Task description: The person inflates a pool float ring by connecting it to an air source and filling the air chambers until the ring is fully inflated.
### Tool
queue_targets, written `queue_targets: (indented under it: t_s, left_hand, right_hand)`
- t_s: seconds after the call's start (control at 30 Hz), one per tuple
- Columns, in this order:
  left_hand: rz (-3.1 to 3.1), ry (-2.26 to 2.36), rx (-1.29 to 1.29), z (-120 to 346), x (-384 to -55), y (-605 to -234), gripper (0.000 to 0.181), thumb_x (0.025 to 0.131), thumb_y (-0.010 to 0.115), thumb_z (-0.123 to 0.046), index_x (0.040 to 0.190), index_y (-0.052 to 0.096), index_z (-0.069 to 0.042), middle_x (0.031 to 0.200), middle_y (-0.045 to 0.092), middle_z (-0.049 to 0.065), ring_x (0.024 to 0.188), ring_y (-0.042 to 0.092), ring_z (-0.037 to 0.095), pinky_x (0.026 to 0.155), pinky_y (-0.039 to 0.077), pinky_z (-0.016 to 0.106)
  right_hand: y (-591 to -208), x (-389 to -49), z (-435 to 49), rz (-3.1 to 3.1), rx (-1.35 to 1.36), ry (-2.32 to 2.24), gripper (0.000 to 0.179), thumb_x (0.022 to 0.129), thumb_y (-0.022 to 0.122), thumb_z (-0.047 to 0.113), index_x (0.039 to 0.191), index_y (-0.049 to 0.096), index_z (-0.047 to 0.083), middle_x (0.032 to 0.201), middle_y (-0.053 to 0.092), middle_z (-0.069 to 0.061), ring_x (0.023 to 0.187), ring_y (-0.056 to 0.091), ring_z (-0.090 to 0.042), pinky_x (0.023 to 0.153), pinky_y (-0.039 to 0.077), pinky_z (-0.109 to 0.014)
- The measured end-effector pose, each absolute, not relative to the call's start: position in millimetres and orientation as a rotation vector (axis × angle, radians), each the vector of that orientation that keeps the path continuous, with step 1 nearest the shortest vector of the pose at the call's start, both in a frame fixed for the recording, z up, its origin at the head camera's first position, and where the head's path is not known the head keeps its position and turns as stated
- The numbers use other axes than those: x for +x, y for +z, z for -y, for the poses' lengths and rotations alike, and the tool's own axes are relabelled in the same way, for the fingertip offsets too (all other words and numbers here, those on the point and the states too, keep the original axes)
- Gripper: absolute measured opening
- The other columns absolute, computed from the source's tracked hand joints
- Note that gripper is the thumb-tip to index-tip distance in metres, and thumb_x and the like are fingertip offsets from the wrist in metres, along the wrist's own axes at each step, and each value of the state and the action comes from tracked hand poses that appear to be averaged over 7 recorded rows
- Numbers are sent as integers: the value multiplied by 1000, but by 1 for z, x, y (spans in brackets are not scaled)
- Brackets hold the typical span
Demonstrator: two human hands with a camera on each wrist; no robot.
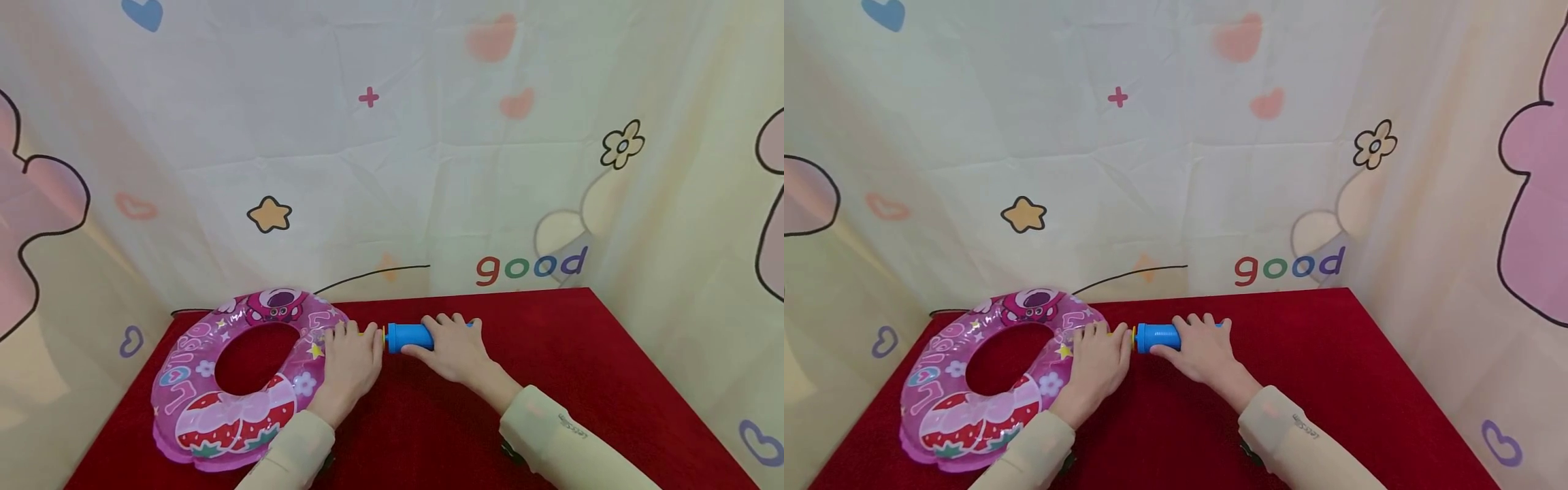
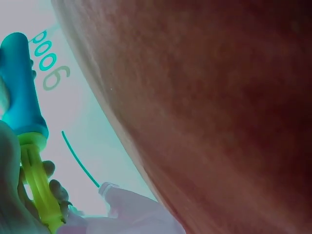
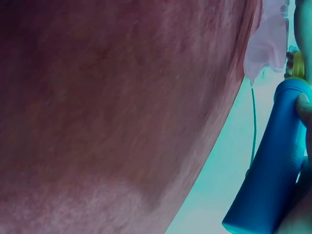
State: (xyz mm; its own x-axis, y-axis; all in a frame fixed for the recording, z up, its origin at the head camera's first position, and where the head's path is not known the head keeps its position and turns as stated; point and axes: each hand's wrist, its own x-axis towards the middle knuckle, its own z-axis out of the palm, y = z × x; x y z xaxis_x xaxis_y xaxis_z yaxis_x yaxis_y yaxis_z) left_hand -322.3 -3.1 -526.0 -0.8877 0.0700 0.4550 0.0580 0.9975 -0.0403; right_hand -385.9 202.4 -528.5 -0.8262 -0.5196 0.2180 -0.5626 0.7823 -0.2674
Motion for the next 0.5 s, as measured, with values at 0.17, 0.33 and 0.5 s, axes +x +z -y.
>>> queue_targets:
  t_s: [0.17, 0.33, 0.5]
  left_hand:
    - [2679, 20, -89, 4, -322, -528, 30, 107, 45, -36, 101, 65, -13, 93, 59, 16, 93, 54, 34, 83, 40, 52]
    - [2728, -36, -95, 8, -324, -529, 29, 105, 50, -37, 96, 63, -13, 89, 58, 12, 91, 52, 30, 83, 40, 49]
    - [2736, -39, -106, 11, -325, -529, 31, 105, 50, -38, 88, 57, -13, 87, 57, 8, 87, 51, 29, 80, 40, 46]
  right_hand:
    - [-528, -385, -200, 2863, 871, 513, 73, 90, 58, 72, 137, 61, 15, 121, 64, -10, 108, 56, -33, 89, 40, -64]
    - [-533, -387, -210, 2884, 864, 538, 72, 90, 59, 71, 135, 62, 16, 119, 64, -8, 106, 57, -31, 85, 42, -59]
    - [-537, -392, -227, 2899, 850, 557, 70, 89, 60, 71, 132, 63, 16, 115, 64, -7, 104, 57, -30, 83, 42, -56]
